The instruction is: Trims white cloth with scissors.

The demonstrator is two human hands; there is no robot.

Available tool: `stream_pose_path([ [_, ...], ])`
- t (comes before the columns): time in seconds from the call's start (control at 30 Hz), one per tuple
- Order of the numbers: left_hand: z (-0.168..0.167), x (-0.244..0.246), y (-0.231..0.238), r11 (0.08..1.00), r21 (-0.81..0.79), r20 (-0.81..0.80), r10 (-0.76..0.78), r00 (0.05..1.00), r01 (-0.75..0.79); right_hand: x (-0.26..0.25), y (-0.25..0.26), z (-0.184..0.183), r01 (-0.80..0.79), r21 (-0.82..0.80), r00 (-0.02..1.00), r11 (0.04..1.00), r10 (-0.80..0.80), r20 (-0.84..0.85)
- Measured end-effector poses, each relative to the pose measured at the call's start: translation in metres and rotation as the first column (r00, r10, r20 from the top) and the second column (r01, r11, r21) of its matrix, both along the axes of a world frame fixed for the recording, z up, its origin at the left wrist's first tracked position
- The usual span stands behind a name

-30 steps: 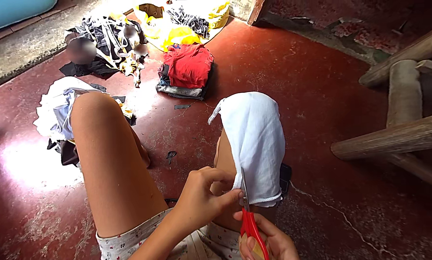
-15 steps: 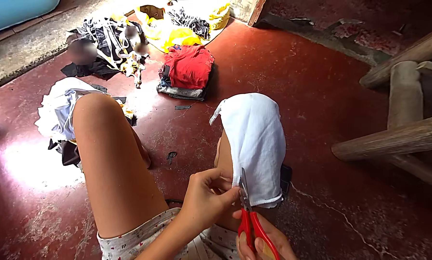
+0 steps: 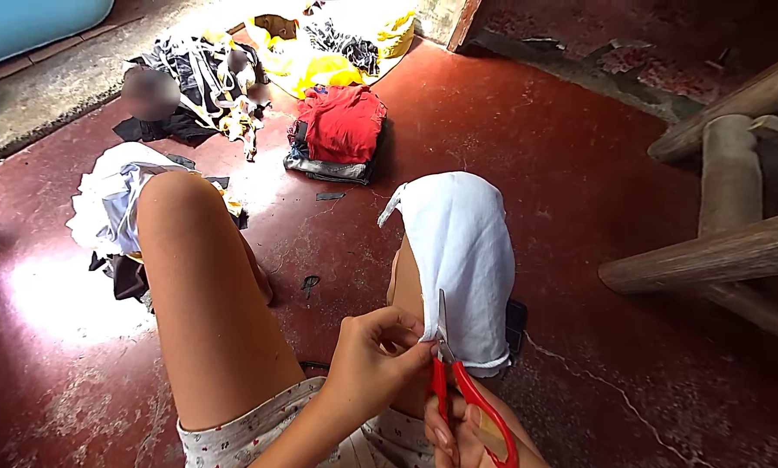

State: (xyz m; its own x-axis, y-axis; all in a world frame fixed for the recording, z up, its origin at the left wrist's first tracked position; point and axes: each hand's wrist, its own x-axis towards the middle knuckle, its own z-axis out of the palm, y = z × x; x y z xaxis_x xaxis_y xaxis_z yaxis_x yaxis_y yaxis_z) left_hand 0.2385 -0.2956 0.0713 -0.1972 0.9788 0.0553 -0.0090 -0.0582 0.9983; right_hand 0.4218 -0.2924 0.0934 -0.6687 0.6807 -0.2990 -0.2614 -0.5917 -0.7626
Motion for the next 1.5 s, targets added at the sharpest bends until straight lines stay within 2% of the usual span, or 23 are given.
stream_pose_path([
  [0.43, -0.002, -0.003, 0.0, 0.998, 0.039, -0.073, -0.044, 0.996, 0.047, -0.003, -0.004, 0.009, 0.056, 0.1, 0.989, 0.993, -0.07, 0.134],
  [0.6, -0.003, -0.003, 0.0, 0.998, 0.027, -0.077, -0.05, 0.996, 0.052, -0.005, -0.005, 0.014, 0.063, 0.123, 0.98, 0.99, -0.085, 0.181],
  [0.77, -0.006, -0.004, 0.003, 1.0, 0.025, -0.131, 0.01, 0.991, -0.007, -0.005, -0.006, 0.015, 0.043, 0.151, 0.978, 0.988, -0.073, 0.197],
  [0.9, 0.002, -0.009, 0.008, 0.999, -0.028, -0.114, -0.027, 0.993, 0.024, -0.005, -0.007, 0.016, 0.041, 0.158, 0.978, 0.987, -0.072, 0.197],
  [1.03, 0.009, -0.012, 0.014, 0.993, -0.098, -0.045, -0.077, 0.996, 0.073, -0.006, -0.007, 0.016, 0.034, 0.159, 0.974, 0.987, -0.068, 0.214],
  [1.27, 0.018, -0.009, 0.021, 0.969, -0.234, 0.255, -0.016, 0.967, 0.078, -0.006, -0.007, 0.019, 0.029, 0.166, 0.976, 0.986, -0.063, 0.207],
  [1.5, 0.013, -0.006, 0.017, 0.96, -0.265, 0.352, 0.009, 0.936, 0.09, -0.006, -0.008, 0.015, 0.039, 0.155, 0.977, 0.987, -0.07, 0.2],
])
